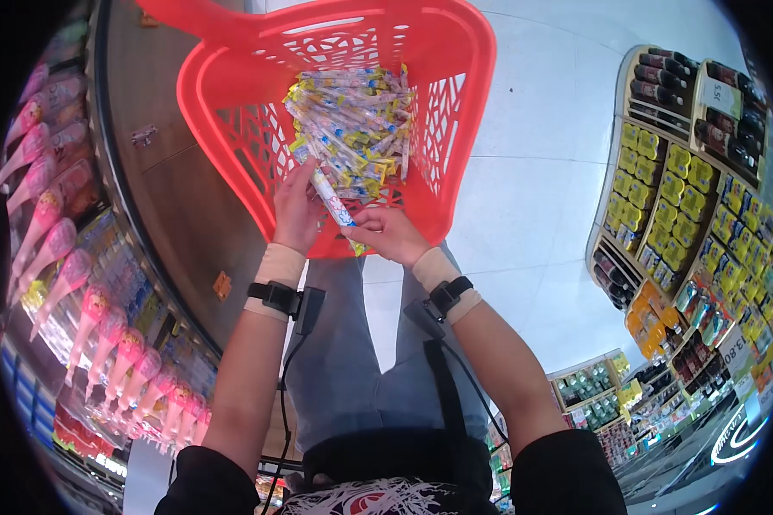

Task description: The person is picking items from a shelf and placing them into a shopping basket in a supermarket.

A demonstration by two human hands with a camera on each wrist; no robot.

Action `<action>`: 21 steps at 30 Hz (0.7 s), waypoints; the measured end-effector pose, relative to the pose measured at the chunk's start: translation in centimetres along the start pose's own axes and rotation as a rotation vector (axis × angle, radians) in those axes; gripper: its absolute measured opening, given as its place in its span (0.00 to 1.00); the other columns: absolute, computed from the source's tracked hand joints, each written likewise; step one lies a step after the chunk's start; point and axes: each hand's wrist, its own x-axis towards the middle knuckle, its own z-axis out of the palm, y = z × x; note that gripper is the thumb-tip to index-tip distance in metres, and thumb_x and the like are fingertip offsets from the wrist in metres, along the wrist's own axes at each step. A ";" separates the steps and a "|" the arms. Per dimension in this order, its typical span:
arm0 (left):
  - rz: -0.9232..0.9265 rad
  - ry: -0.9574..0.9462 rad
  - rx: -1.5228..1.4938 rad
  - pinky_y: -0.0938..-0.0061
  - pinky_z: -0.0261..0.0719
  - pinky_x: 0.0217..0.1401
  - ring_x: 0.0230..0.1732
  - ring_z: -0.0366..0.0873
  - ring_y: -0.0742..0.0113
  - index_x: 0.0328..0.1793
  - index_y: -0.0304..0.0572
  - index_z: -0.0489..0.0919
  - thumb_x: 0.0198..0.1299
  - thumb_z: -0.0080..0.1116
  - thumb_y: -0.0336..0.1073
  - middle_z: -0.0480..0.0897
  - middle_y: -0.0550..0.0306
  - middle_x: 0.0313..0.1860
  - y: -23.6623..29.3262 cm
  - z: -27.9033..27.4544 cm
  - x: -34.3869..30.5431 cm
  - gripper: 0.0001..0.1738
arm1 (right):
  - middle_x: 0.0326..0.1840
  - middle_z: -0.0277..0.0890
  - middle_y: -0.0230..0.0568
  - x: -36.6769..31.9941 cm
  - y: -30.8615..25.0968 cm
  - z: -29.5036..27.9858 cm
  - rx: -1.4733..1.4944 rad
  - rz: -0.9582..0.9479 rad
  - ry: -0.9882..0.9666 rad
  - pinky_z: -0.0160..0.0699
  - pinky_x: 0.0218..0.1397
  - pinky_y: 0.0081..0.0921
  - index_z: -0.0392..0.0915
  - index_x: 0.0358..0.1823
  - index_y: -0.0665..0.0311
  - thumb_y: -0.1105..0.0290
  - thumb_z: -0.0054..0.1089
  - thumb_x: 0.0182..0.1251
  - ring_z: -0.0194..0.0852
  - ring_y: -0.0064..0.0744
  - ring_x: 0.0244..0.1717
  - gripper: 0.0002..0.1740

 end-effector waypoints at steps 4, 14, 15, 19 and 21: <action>0.017 -0.069 0.049 0.74 0.79 0.45 0.43 0.82 0.73 0.54 0.36 0.82 0.71 0.61 0.39 0.85 0.59 0.42 1.5 0.8 -2.9 0.14 | 0.32 0.82 0.27 -3.4 -0.6 -0.8 0.006 -0.092 0.066 0.62 0.25 0.15 0.83 0.47 0.65 0.59 0.69 0.68 0.66 0.11 0.24 0.16; 0.100 -0.163 0.233 0.75 0.80 0.41 0.36 0.82 0.73 0.52 0.34 0.82 0.67 0.64 0.33 0.85 0.57 0.40 4.8 3.1 -12.6 0.12 | 0.24 0.70 0.23 -12.4 -3.6 -3.8 0.137 -0.153 0.222 0.55 0.23 0.16 0.84 0.44 0.63 0.62 0.70 0.68 0.58 0.12 0.20 0.12; 0.097 -0.162 0.251 0.75 0.80 0.42 0.36 0.82 0.72 0.52 0.34 0.82 0.67 0.64 0.33 0.85 0.57 0.40 5.1 3.8 -13.5 0.12 | 0.24 0.71 0.23 -13.1 -4.1 -4.0 0.170 -0.168 0.229 0.55 0.22 0.16 0.84 0.43 0.63 0.62 0.70 0.68 0.58 0.12 0.20 0.13; 0.092 -0.205 0.304 0.77 0.81 0.44 0.36 0.82 0.72 0.53 0.32 0.82 0.65 0.66 0.31 0.85 0.58 0.39 6.6 5.9 -16.7 0.13 | 0.23 0.67 0.24 -15.8 -6.3 -4.7 0.322 -0.200 0.206 0.54 0.21 0.17 0.78 0.43 0.65 0.66 0.66 0.71 0.57 0.13 0.17 0.10; 0.100 -0.236 0.360 0.79 0.81 0.45 0.37 0.82 0.73 0.54 0.31 0.82 0.64 0.67 0.29 0.85 0.59 0.39 7.4 6.6 -18.2 0.14 | 0.22 0.67 0.26 -17.0 -7.1 -4.5 0.392 -0.247 0.186 0.55 0.21 0.18 0.76 0.43 0.65 0.66 0.65 0.72 0.57 0.14 0.17 0.10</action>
